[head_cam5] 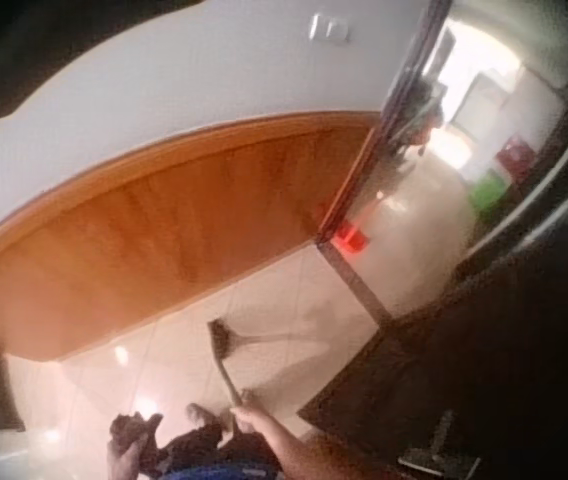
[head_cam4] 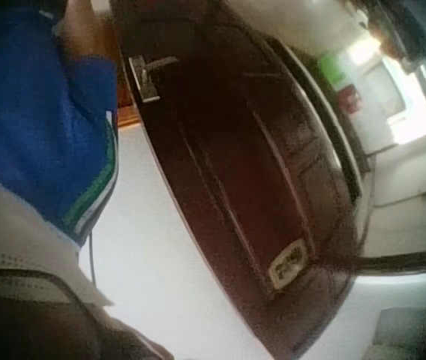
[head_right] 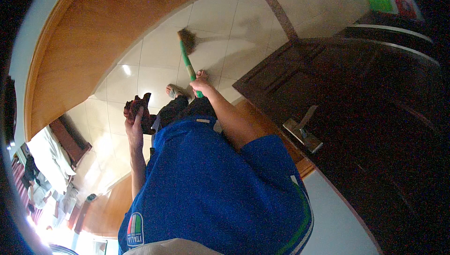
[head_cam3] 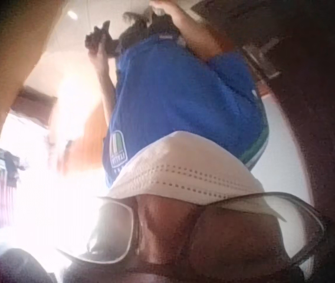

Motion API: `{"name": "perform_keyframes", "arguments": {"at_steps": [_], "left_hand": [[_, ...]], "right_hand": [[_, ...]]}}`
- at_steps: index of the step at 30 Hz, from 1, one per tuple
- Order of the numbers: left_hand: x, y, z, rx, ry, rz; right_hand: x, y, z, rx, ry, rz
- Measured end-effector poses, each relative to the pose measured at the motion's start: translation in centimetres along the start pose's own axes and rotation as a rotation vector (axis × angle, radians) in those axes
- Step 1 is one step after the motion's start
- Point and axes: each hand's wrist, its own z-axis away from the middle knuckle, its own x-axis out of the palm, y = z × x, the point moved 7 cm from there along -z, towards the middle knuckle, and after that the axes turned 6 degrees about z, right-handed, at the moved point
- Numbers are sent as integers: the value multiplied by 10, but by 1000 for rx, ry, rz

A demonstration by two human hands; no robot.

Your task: The person sweeps the tiled floor of a bedroom using a broom and dustpan. Another person makes the bed in the background. The person sweeps debris into a pile and then uses a dustpan to collect it.

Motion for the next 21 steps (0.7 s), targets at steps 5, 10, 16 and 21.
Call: {"name": "perform_keyframes", "arguments": {"at_steps": [5,10,16,21], "left_hand": [[-2,-13,-9,-5,-22,-3],[3,-14,-13,3,12,38],[1,-24,-23,-64,-1,-30],[-19,-22,-35,45,58,-143]], "right_hand": [[-52,-2,27,-150,-277,-430],[-153,47,143,41,150,-373],[-240,121,173,129,550,-481],[-310,142,86,75,576,-709]]}}
